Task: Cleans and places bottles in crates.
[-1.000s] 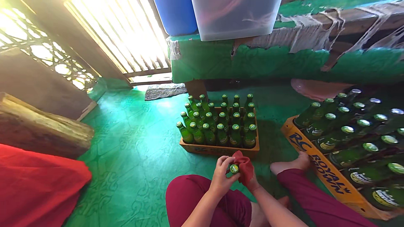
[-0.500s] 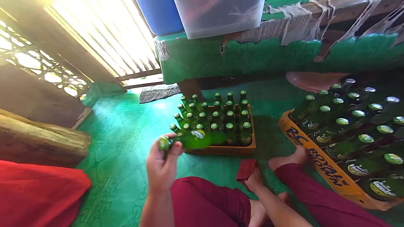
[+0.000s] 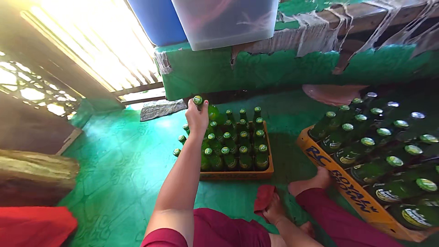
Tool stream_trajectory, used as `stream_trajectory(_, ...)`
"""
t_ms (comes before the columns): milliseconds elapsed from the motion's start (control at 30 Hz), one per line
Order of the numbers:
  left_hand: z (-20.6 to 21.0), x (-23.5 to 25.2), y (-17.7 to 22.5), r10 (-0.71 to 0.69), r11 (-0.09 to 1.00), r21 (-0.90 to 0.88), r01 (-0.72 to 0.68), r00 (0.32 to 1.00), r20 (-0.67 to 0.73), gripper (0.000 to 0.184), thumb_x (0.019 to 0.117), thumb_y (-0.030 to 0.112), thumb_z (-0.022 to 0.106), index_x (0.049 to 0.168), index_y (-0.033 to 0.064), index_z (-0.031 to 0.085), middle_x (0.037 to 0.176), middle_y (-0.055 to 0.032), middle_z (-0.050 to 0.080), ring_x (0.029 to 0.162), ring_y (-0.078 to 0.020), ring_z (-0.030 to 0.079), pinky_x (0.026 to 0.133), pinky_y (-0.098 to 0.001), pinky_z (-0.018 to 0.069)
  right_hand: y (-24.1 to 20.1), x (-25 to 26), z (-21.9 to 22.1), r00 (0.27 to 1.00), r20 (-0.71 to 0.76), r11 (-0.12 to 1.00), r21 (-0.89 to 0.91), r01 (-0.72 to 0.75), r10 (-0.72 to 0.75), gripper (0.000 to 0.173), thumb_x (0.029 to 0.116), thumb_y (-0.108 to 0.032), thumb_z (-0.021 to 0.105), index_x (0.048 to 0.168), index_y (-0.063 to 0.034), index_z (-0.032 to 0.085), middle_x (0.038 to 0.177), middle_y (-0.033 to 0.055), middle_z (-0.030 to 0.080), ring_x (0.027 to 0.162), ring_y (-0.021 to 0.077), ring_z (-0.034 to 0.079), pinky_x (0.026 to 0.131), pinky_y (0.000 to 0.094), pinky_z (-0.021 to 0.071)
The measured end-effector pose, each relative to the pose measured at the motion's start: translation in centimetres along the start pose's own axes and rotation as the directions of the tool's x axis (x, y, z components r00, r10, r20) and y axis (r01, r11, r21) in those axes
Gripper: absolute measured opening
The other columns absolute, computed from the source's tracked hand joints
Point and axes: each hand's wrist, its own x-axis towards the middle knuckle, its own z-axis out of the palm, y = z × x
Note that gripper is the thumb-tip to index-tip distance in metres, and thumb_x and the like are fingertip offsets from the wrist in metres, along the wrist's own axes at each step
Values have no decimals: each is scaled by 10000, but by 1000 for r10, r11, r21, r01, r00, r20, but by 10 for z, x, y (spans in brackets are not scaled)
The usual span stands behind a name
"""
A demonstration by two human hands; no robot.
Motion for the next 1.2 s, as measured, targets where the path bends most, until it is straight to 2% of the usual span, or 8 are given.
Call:
stream_trajectory(267, 45, 16, -29, -435, 881, 325, 344, 860, 268, 543, 1065, 294, 548, 1392, -128, 445, 1307, -358, 575, 1271, -478, 558, 1062, -610, 430, -1, 1, -3, 1000, 30, 1000, 7, -7, 7, 544, 927, -314, 599, 1293, 85, 647, 1378, 284, 606, 1382, 451, 487, 1196, 576, 267)
stream_trajectory(433, 31, 4, -29, -278, 933, 330, 142, 867, 414, 402, 1084, 203, 503, 1381, -67, 526, 1320, -308, 598, 1270, -443, 569, 1074, -583, 432, 0, 0, 1, 999, -30, 1000, -5, 24, -24, 514, 909, -288, 627, 1262, 83, 669, 1348, 286, 625, 1354, 463, 512, 1176, 595, 293)
stream_trajectory(533, -12, -33, -16, -165, 892, 452, -11, 922, 349, 345, 1071, 195, 527, 1333, -18, 594, 1382, -257, 578, 1292, -432, 554, 1065, -608, 435, 2, -2, 6, 991, -117, 997, 4, 73, -72, 502, 897, -286, 615, 1215, 95, 689, 1304, 300, 646, 1313, 484, 546, 1149, 621, 325)
stream_trajectory(700, -56, -87, -52, -495, 770, 615, 168, 766, 410, 484, 1049, 264, 575, 1467, 37, 485, 1364, -272, 584, 1274, -426, 575, 1062, -589, 443, -3, -1, -3, 999, 37, 1000, -14, -2, 2, 535, 981, -309, 539, 1341, 79, 614, 1423, 282, 572, 1422, 437, 445, 1221, 566, 221)
stream_trajectory(833, -71, -91, -75, -366, 891, 420, 169, 815, 449, 416, 993, 118, 649, 1370, -34, 560, 1303, -282, 614, 1213, -394, 608, 1067, -521, 448, 3, -4, 5, 992, -117, 997, 54, 57, -50, 552, 969, -338, 522, 1270, 105, 653, 1353, 313, 610, 1357, 488, 503, 1189, 596, 283)
stream_trajectory(1000, -122, -103, -15, -214, 938, 334, 88, 908, 361, 344, 987, 73, 653, 1308, -39, 600, 1178, -271, 668, 1066, -380, 676, 973, -539, 511, 6, -13, 3, 986, -145, 927, 375, -17, 77, 431, 982, -171, 557, 1279, 134, 623, 1330, 346, 597, 1339, 466, 518, 1175, 559, 349)
stream_trajectory(1100, -157, -140, 24, 31, 964, 254, -82, 980, 198, 271, 948, 61, 706, 1200, -27, 658, 1022, -215, 716, 884, -298, 717, 828, -491, 571, -5, -18, 5, 971, -115, 811, 575, -105, 207, 422, 979, -88, 542, 1312, 169, 566, 1320, 333, 600, 1304, 365, 560, 1144, 464, 407)
stream_trajectory(1200, -175, -179, 35, 251, 955, 146, -258, 966, 66, 279, 901, 125, 702, 1154, 10, 685, 981, -85, 736, 798, -30, 704, 727, -203, 586, -56, -20, -26, 940, -331, 581, 782, 224, 84, 380, 927, -119, 635, 1221, 117, 588, 1068, 131, 698, 990, 93, 673, 894, 258, 558)
